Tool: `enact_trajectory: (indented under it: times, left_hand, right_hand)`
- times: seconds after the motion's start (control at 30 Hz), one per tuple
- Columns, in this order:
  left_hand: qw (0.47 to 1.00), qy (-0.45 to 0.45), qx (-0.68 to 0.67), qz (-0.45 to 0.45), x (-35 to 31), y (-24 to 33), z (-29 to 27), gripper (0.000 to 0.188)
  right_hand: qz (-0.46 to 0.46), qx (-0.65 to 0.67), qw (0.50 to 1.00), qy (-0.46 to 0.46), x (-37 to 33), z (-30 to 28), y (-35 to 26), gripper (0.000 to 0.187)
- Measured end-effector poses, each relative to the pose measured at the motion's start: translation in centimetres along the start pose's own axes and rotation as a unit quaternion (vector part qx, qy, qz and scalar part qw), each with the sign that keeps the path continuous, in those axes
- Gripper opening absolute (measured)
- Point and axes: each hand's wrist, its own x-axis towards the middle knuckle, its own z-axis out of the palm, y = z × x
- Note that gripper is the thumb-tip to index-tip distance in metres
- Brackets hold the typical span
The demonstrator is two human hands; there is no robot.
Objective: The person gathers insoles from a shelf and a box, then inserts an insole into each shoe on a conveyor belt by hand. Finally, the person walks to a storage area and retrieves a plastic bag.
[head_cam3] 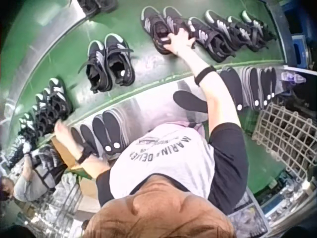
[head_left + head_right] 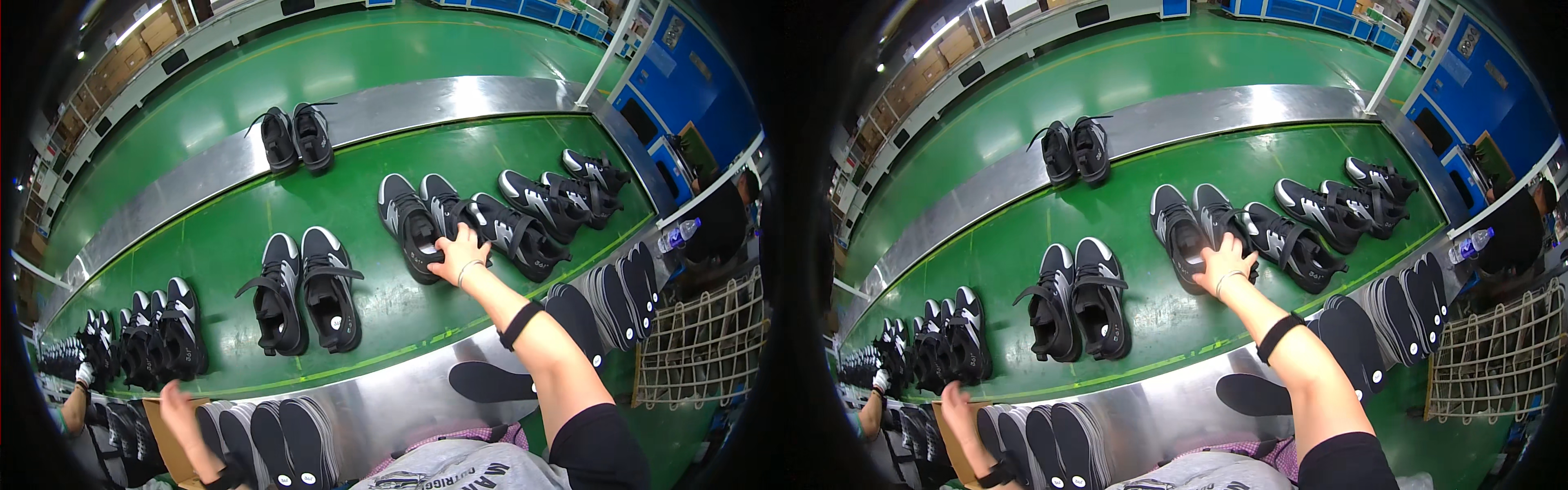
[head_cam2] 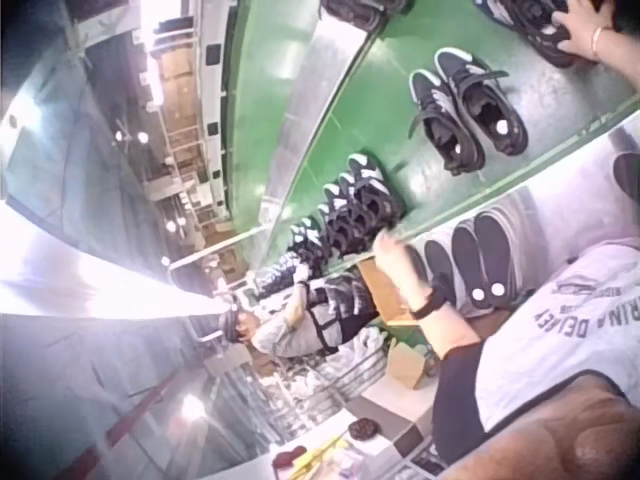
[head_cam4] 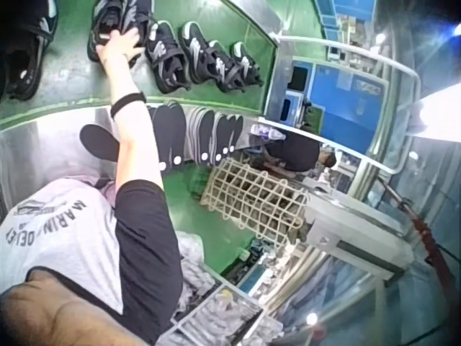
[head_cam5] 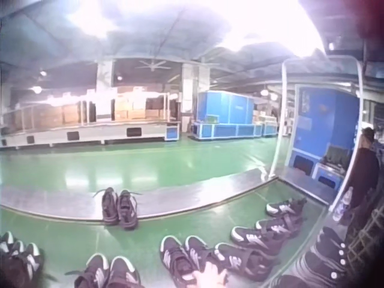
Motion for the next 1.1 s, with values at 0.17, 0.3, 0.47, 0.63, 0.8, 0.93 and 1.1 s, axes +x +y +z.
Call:
enact_trajectory:
  times: [0.17,0.3,0.47,0.63,0.8,0.93,1.1]
  left_hand:
    - [0.793,0.144,0.565,-0.175,-0.3,-6.2,-4.9,0.053]
    - [0.979,0.087,0.061,0.173,-2.7,7.7,2.2,0.039]
    - [0.810,-0.455,-0.368,-0.033,-8.1,19.5,18.5,0.047]
    - [0.916,-0.395,-0.064,0.032,-10.7,18.9,33.0,0.054]
    - [0.863,-0.435,-0.233,-0.109,-11.2,17.8,34.9,0.027]
    - [0.703,-0.562,-0.285,-0.329,-8.2,18.4,33.3,0.027]
    - [0.711,-0.529,-0.453,-0.096,-7.1,22.7,31.7,0.040]
  right_hand:
    - [0.034,0.033,0.999,0.007,1.0,1.4,-0.6,0.032]
    - [-0.112,0.071,0.986,0.104,-0.2,3.4,0.0,0.021]
    - [-0.181,0.064,0.978,0.075,-5.6,5.4,0.6,0.020]
    - [-0.170,0.076,0.982,-0.003,-6.9,5.8,1.6,0.026]
    - [-0.146,0.088,0.985,-0.040,-6.3,5.1,1.5,0.027]
    - [-0.140,0.074,0.986,-0.059,-5.7,5.5,1.2,0.025]
    - [-0.146,0.096,0.982,-0.068,-5.1,5.5,2.0,0.023]
